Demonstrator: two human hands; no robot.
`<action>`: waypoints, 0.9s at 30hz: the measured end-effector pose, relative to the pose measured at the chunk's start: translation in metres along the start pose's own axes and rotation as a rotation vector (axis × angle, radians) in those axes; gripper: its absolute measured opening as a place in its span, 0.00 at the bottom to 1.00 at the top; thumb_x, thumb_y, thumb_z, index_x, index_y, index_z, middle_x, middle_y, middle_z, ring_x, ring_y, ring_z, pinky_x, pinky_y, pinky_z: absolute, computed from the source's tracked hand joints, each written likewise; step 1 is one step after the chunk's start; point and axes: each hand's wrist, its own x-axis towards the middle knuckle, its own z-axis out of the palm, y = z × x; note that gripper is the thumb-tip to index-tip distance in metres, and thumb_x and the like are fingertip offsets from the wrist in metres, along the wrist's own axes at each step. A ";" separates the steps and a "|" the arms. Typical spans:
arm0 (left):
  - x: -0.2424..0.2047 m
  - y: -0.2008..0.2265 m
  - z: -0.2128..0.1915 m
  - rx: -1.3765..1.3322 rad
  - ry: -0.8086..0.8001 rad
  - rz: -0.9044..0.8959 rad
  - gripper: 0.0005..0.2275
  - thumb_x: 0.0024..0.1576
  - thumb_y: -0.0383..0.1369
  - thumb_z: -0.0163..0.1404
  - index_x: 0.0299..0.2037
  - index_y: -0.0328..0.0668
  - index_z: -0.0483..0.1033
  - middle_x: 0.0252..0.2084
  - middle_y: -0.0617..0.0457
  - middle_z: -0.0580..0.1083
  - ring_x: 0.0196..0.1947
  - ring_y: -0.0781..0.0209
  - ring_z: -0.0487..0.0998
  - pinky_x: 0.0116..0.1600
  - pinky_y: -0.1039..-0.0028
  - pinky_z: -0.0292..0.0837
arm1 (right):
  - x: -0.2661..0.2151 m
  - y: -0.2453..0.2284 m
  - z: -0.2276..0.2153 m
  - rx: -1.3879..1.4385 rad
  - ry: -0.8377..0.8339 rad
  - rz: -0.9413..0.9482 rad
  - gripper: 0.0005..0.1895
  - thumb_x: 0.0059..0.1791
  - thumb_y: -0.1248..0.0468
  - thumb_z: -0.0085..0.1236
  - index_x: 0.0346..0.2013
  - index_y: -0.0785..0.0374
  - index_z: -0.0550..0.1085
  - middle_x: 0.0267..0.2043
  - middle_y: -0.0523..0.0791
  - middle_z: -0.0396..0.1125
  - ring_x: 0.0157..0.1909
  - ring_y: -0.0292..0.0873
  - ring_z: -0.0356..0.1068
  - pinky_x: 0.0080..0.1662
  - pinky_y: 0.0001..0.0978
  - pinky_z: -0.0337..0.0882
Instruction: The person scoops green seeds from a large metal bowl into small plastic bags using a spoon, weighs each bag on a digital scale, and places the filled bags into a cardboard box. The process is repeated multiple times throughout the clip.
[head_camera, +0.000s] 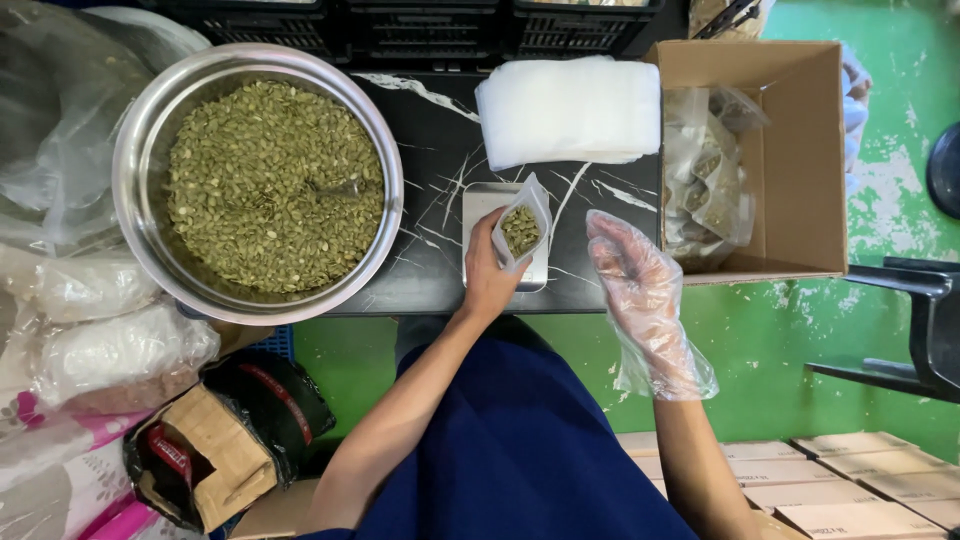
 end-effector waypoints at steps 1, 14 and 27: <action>0.002 0.010 -0.003 -0.014 0.010 -0.030 0.32 0.49 0.31 0.67 0.66 0.47 0.69 0.58 0.47 0.72 0.62 0.42 0.75 0.67 0.51 0.70 | 0.004 0.009 0.003 0.055 0.028 0.015 0.15 0.56 0.70 0.59 0.58 0.62 0.78 0.56 0.54 0.74 0.59 0.55 0.74 0.62 0.56 0.73; 0.006 0.140 -0.171 -0.061 0.228 0.109 0.30 0.37 0.24 0.72 0.52 0.36 0.75 0.46 0.36 0.80 0.52 0.42 0.84 0.53 0.57 0.81 | 0.057 0.021 0.190 0.407 -0.308 0.227 0.27 0.51 0.71 0.58 0.65 0.50 0.72 0.51 0.47 0.77 0.56 0.44 0.75 0.61 0.33 0.72; 0.016 0.089 -0.335 0.433 0.377 0.239 0.25 0.52 0.20 0.63 0.61 0.38 0.72 0.56 0.47 0.72 0.59 0.43 0.70 0.75 0.50 0.49 | 0.080 -0.023 0.268 -0.141 -0.412 -0.411 0.06 0.57 0.57 0.59 0.39 0.51 0.81 0.28 0.38 0.76 0.23 0.37 0.75 0.26 0.22 0.75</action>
